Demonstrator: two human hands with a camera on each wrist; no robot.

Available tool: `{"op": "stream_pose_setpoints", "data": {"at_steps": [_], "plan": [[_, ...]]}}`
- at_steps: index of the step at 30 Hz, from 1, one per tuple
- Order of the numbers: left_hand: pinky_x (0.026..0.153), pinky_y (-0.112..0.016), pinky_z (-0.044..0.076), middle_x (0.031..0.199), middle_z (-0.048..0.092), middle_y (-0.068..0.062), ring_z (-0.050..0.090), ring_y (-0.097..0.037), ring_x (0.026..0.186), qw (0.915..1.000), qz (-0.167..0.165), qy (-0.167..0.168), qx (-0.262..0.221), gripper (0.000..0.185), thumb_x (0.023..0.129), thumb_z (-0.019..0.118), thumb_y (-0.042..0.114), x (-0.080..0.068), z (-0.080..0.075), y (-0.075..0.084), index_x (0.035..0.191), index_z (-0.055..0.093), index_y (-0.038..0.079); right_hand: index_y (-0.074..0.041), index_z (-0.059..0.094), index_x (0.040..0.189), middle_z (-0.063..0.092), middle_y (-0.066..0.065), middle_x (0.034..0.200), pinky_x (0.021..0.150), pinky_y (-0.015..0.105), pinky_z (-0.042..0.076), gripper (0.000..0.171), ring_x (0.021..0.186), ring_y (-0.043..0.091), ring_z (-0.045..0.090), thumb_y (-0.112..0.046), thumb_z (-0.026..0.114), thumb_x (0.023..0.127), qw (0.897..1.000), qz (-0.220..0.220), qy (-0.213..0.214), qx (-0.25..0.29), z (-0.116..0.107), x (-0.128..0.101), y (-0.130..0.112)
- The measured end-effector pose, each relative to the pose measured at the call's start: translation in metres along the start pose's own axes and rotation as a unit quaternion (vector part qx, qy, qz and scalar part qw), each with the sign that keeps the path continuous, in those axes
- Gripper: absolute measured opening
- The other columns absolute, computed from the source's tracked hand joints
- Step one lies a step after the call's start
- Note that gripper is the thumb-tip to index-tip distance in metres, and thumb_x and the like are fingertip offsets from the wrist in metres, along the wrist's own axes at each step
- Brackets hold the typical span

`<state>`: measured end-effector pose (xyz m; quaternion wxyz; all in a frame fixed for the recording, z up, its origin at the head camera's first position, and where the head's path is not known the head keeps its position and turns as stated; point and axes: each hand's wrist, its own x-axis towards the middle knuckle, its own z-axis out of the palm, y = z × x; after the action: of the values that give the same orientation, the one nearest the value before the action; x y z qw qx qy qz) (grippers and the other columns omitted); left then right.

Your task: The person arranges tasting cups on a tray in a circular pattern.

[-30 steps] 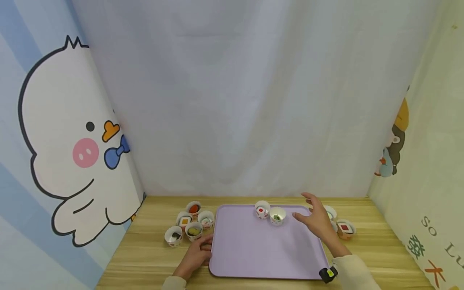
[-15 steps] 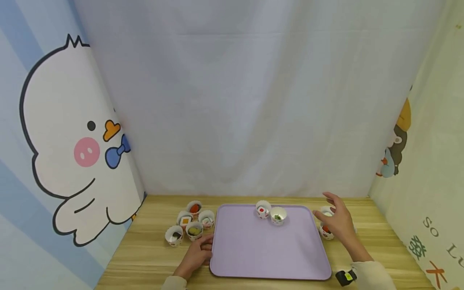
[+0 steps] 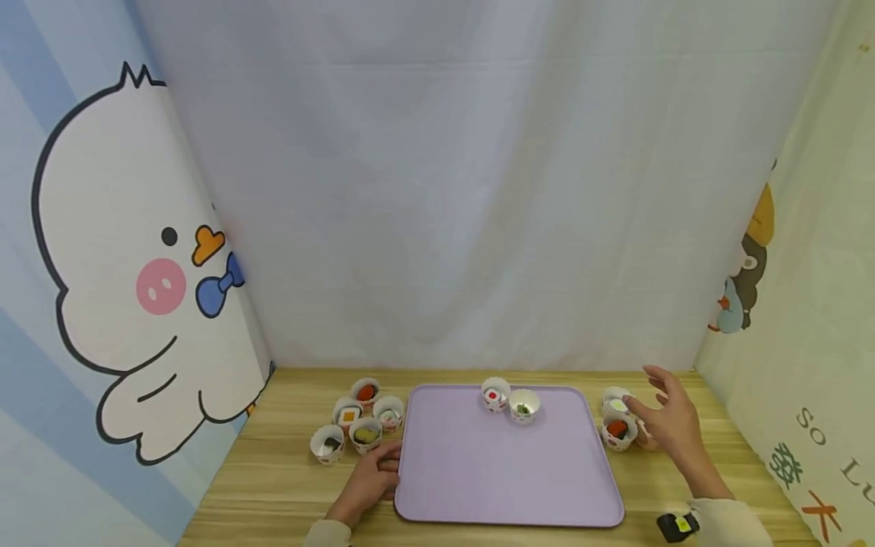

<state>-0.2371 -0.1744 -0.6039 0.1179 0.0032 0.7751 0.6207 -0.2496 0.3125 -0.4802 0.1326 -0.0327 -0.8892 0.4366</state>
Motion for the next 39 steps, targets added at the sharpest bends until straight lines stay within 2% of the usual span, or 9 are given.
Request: {"op": "stream_pose_setpoints", "data": {"at_steps": [2, 4, 7, 9, 17, 23, 28, 35, 39], "plan": [[0.06, -0.035, 0.058, 0.123, 0.054, -0.022, 0.059, -0.016, 0.094, 1.0, 0.0, 0.0, 0.0, 0.07, 0.072, 0.058, -0.006, 0.0, 0.0, 0.0, 0.141, 0.046, -0.005, -0.001, 0.032, 0.149, 0.035, 0.032, 0.149, 0.079, 0.041, 0.059, 0.072, 0.132, 0.056, 0.036, -0.025, 0.069, 0.091, 1.0, 0.011, -0.006, 0.006, -0.003, 0.0, 0.004], [0.06, -0.035, 0.058, 0.123, 0.054, -0.022, 0.059, -0.016, 0.094, 1.0, -0.002, 0.0, 0.0, 0.07, 0.072, 0.059, -0.006, 0.0, 0.0, 0.0, 0.141, 0.047, -0.005, -0.001, 0.032, 0.149, 0.035, 0.032, 0.149, 0.078, 0.04, 0.059, 0.073, 0.131, 0.056, 0.037, -0.027, 0.068, 0.092, 1.0, 0.016, -0.004, 0.001, -0.006, 0.0, 0.009], [0.059, -0.036, 0.058, 0.123, 0.055, -0.022, 0.059, -0.016, 0.094, 1.0, -0.001, 0.0, 0.002, 0.07, 0.072, 0.059, -0.006, 0.0, 0.0, 0.0, 0.141, 0.047, -0.005, 0.002, 0.032, 0.148, 0.036, 0.032, 0.148, 0.099, 0.052, 0.047, 0.072, 0.133, 0.05, 0.037, -0.026, 0.067, 0.092, 1.0, 0.007, 0.005, -0.004, -0.01, 0.001, 0.018], [0.059, -0.036, 0.058, 0.123, 0.055, -0.022, 0.059, -0.016, 0.094, 1.0, -0.001, 0.0, 0.002, 0.07, 0.072, 0.058, -0.006, 0.0, 0.0, -0.001, 0.141, 0.046, -0.005, 0.004, 0.032, 0.147, 0.038, 0.031, 0.147, 0.105, 0.059, 0.036, 0.07, 0.133, 0.047, 0.037, -0.024, 0.067, 0.092, 1.0, 0.001, 0.012, -0.009, -0.012, 0.0, 0.025], [0.059, -0.035, 0.057, 0.124, 0.055, -0.022, 0.06, -0.017, 0.095, 1.0, -0.001, 0.001, 0.004, 0.07, 0.073, 0.059, -0.005, 0.0, 0.0, 0.0, 0.141, 0.046, -0.005, 0.007, 0.027, 0.148, 0.032, 0.034, 0.149, 0.104, 0.063, 0.033, 0.074, 0.132, 0.051, 0.034, -0.018, 0.068, 0.091, 1.0, 0.021, 0.002, -0.004, -0.016, -0.003, 0.049], [0.058, -0.035, 0.056, 0.125, 0.055, -0.021, 0.059, -0.017, 0.095, 0.9999, -0.01, 0.005, 0.01, 0.069, 0.074, 0.059, -0.006, 0.001, 0.0, -0.001, 0.142, 0.046, -0.004, 0.006, 0.016, 0.153, 0.023, 0.035, 0.153, 0.107, 0.065, 0.03, 0.087, 0.135, 0.053, 0.029, -0.024, 0.069, 0.091, 0.998, 0.058, -0.031, 0.01, -0.018, -0.001, 0.063], [0.059, -0.035, 0.057, 0.125, 0.055, -0.023, 0.06, -0.017, 0.096, 0.9998, -0.01, 0.008, 0.015, 0.068, 0.075, 0.058, -0.006, 0.0, 0.001, 0.001, 0.142, 0.045, -0.005, 0.005, 0.008, 0.154, 0.017, 0.035, 0.156, 0.108, 0.067, 0.027, 0.094, 0.139, 0.055, 0.023, -0.019, 0.071, 0.089, 0.995, 0.074, -0.069, 0.018, -0.019, 0.001, 0.078], [0.058, -0.035, 0.056, 0.122, 0.055, -0.026, 0.059, -0.019, 0.093, 0.9998, -0.009, 0.011, 0.009, 0.067, 0.074, 0.056, -0.009, -0.009, 0.003, 0.017, 0.14, 0.045, -0.009, 0.004, -0.005, 0.154, 0.006, 0.04, 0.155, 0.111, 0.069, 0.023, 0.107, 0.141, 0.059, 0.013, -0.02, 0.074, 0.086, 0.985, 0.089, -0.145, 0.044, -0.014, 0.004, 0.1], [0.058, -0.035, 0.056, 0.122, 0.054, -0.025, 0.058, -0.018, 0.093, 0.9999, -0.007, 0.011, 0.011, 0.068, 0.074, 0.057, -0.008, -0.004, 0.003, 0.007, 0.141, 0.045, -0.008, 0.004, -0.004, 0.154, 0.008, 0.04, 0.154, 0.111, 0.068, 0.023, 0.109, 0.14, 0.059, 0.014, -0.024, 0.075, 0.085, 0.984, 0.095, -0.144, 0.044, -0.009, 0.002, 0.107]]}}
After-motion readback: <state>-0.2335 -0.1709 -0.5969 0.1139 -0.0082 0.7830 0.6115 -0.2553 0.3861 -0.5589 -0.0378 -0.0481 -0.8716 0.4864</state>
